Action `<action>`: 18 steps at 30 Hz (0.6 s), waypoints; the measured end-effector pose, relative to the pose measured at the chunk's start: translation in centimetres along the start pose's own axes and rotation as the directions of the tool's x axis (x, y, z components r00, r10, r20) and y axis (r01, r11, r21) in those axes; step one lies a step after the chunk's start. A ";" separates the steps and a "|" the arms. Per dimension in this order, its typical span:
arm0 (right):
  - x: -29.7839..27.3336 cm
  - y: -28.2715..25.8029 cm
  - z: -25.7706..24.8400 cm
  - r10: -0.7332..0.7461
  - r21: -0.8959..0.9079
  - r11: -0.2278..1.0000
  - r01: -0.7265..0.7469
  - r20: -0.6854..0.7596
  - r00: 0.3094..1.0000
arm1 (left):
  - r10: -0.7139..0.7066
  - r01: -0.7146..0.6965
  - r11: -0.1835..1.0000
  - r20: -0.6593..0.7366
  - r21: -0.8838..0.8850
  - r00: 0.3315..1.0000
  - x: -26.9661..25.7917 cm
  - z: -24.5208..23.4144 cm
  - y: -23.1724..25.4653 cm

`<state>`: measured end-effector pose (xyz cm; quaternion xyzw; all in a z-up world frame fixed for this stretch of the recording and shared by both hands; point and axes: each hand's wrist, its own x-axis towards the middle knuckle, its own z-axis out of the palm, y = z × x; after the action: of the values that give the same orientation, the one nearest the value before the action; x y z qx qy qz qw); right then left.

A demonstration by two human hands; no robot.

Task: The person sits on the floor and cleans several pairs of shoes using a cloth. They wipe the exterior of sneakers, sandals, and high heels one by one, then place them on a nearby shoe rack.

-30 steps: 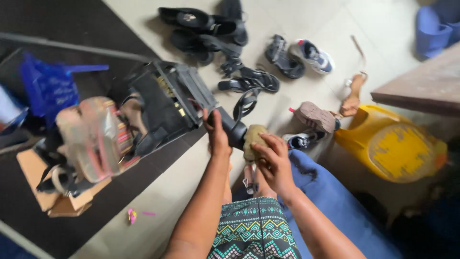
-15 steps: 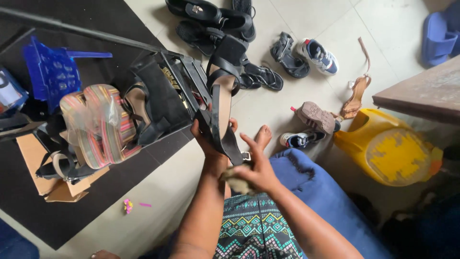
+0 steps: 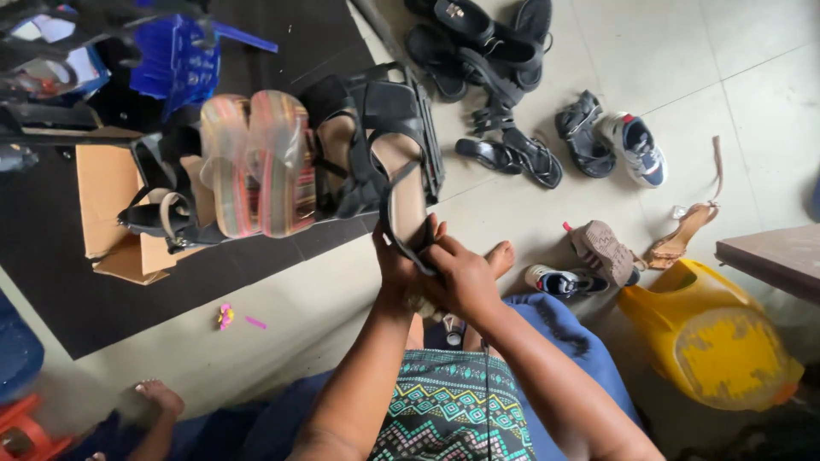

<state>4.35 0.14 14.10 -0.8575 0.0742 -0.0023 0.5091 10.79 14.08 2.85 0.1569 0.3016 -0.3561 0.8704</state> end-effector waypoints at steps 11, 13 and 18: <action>5.7 0.6 4.1 0.130 -0.198 0.971 -0.133 -0.025 0.991 | 0.753 -0.180 0.285 -0.104 0.941 0.650 -2.7 -3.2 5.1; 6.3 0.2 4.6 0.137 -0.179 0.974 -0.141 -0.034 0.990 | 0.786 -0.111 0.093 -0.004 0.989 0.619 -1.9 -2.7 5.7; 7.7 0.1 5.7 0.163 -0.205 0.964 -0.170 -0.048 0.985 | 0.759 -0.200 0.006 0.126 0.980 0.639 -0.1 -0.8 7.0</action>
<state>12.37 4.04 10.72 -0.8967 0.1537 0.0348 0.4137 15.38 19.42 2.71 0.8238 0.1301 -0.0748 0.5467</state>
